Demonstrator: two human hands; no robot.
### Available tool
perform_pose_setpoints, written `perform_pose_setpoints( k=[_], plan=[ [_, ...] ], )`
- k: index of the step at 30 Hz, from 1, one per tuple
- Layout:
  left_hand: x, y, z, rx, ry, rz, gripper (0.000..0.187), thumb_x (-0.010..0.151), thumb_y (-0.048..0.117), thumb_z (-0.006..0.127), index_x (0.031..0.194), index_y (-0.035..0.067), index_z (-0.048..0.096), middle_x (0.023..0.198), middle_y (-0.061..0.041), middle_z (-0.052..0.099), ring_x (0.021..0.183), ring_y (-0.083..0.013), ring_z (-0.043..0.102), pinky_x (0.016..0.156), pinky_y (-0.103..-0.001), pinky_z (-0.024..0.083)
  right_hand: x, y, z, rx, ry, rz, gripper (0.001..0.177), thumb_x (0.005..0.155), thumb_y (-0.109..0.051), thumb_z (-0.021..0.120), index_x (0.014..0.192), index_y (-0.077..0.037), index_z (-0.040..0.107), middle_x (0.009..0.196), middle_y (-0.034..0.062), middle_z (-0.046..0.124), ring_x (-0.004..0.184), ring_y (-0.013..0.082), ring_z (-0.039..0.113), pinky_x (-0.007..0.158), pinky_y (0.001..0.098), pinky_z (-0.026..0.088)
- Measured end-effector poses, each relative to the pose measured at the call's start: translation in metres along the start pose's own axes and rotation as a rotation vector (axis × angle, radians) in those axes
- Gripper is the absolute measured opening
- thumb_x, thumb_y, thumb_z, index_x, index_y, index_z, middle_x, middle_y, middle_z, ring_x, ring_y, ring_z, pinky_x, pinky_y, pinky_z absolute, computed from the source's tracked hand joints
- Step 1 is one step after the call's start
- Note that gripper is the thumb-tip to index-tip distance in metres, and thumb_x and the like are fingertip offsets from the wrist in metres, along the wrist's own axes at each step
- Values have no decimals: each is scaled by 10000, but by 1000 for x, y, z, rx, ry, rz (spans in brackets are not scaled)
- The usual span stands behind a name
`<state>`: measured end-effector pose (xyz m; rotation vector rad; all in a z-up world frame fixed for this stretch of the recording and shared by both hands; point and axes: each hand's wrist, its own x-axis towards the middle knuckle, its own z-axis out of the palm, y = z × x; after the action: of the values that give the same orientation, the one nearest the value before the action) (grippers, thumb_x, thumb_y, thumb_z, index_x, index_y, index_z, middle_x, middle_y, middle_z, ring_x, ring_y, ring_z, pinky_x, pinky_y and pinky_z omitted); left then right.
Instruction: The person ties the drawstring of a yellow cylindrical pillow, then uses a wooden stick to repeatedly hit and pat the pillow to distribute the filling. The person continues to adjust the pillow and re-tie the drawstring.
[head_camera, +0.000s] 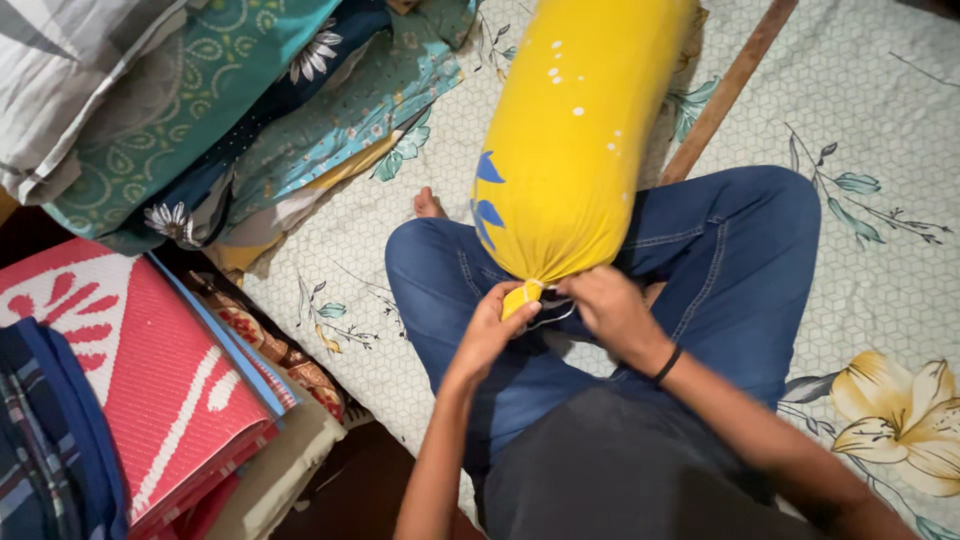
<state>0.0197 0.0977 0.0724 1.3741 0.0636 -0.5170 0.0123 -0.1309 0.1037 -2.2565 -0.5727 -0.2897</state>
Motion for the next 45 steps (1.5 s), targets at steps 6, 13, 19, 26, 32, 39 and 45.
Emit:
perform_pose_setpoints(
  k=[6, 13, 19, 26, 32, 39, 45],
  plan=[
    [-22, 11, 48, 576, 490, 403, 279, 1021, 139, 639, 1237, -30, 589, 1049, -168, 656, 952, -350, 640, 839, -382, 492, 82, -8, -44, -495, -208, -736, 297, 843, -147, 647, 1097, -12, 724, 896, 29, 616, 835, 185, 606, 704, 322, 478],
    [-17, 32, 56, 979, 842, 419, 257, 962, 152, 642, 1197, 48, 646, 1320, -228, 538, 1231, -401, 468, 1017, -527, 332, 191, -27, -12, -169, -461, -1037, 170, 744, -204, 613, 845, -79, 667, 953, 53, 655, 1029, 256, 670, 910, 357, 528],
    [-16, 28, 32, 1060, 829, 352, 268, 959, 217, 661, 1182, 73, 697, 1354, -258, 498, 1256, -422, 435, 1040, -561, 308, 207, -22, 42, -330, -858, -852, 162, 800, -224, 656, 863, -107, 749, 761, 101, 682, 807, 313, 706, 690, 439, 544],
    [1, -14, 50, 948, 857, 534, 324, 1021, 48, 576, 1337, -21, 554, 1287, -202, 589, 1247, -398, 545, 1152, -523, 384, 207, 4, 86, -208, -911, -634, 163, 648, -261, 774, 697, -107, 758, 705, 147, 702, 711, 360, 703, 626, 479, 546],
    [5, -24, 50, 1264, 787, 448, 520, 793, 11, 622, 1310, -9, 572, 1211, -257, 568, 1079, -401, 562, 917, -498, 430, 215, -9, 89, -267, -948, -447, 147, 659, -228, 799, 732, -105, 766, 735, 147, 704, 748, 367, 707, 662, 479, 553],
    [0, -15, 62, 1538, 868, 448, 457, 948, 34, 552, 1399, -41, 543, 1214, -199, 587, 1057, -319, 574, 904, -425, 485, 163, -26, 14, 252, 35, -347, 154, 975, -102, 692, 1100, -14, 680, 984, 156, 700, 881, 350, 699, 777, 420, 563],
    [-3, 20, 79, 1465, 818, 319, 484, 909, 36, 572, 1377, -79, 536, 1126, -194, 580, 975, -324, 553, 856, -433, 464, 5, -25, 4, 470, 106, 492, 103, 988, -74, 685, 1056, 2, 705, 920, 100, 753, 788, 189, 721, 719, 290, 572]
  ],
)
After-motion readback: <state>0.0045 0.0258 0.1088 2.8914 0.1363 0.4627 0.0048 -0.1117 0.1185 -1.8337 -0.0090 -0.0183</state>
